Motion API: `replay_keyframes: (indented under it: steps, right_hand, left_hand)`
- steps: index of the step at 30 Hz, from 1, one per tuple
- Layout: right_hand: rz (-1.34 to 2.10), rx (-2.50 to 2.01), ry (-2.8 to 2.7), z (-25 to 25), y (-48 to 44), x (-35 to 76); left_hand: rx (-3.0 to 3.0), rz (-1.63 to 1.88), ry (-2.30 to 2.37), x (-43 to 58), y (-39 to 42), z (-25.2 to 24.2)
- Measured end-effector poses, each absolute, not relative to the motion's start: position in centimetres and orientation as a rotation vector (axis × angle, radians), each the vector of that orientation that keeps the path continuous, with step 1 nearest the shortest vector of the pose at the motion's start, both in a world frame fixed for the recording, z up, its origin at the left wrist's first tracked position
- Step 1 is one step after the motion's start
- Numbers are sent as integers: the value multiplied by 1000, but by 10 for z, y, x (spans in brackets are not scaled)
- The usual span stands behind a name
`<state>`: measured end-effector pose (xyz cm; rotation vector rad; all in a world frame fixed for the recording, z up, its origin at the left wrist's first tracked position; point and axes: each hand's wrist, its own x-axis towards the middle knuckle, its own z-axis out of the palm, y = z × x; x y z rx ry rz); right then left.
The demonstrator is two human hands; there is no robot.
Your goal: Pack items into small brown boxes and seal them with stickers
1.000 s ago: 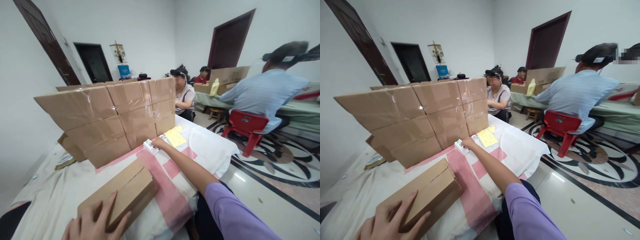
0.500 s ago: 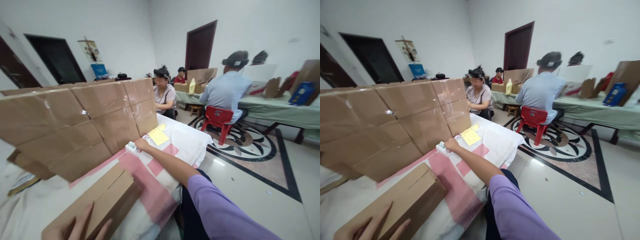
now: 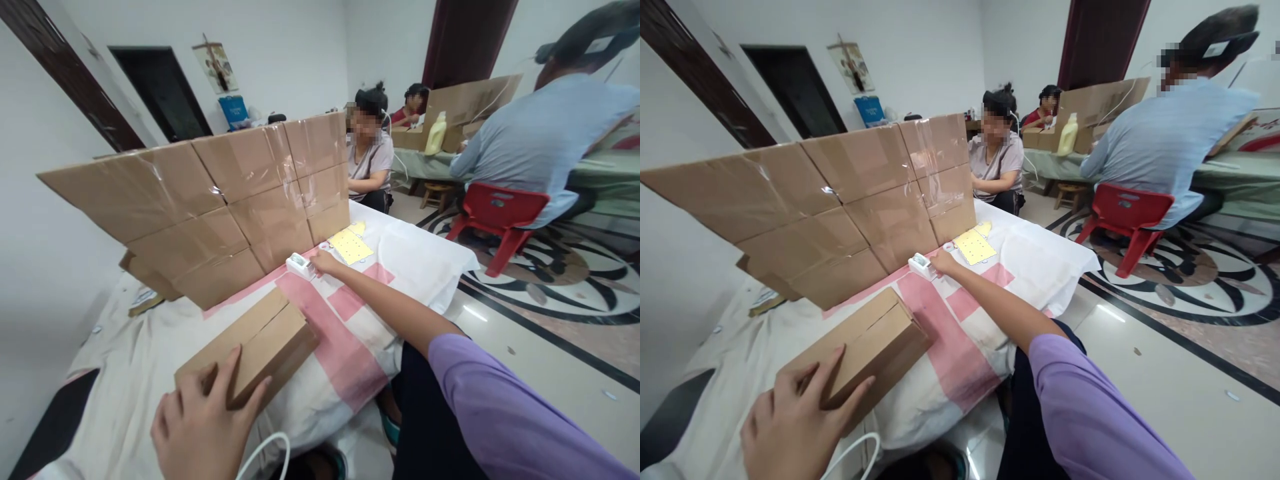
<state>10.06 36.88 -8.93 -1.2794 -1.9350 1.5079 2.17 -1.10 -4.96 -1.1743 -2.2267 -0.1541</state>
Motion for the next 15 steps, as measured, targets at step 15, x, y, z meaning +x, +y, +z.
replay_keyframes:
  steps: [15]
  right_hand:
    - [1865,-1357,-1845,-82,370,126]
  left_hand:
    - [-1181,-169,-2235,23,-12,-50]
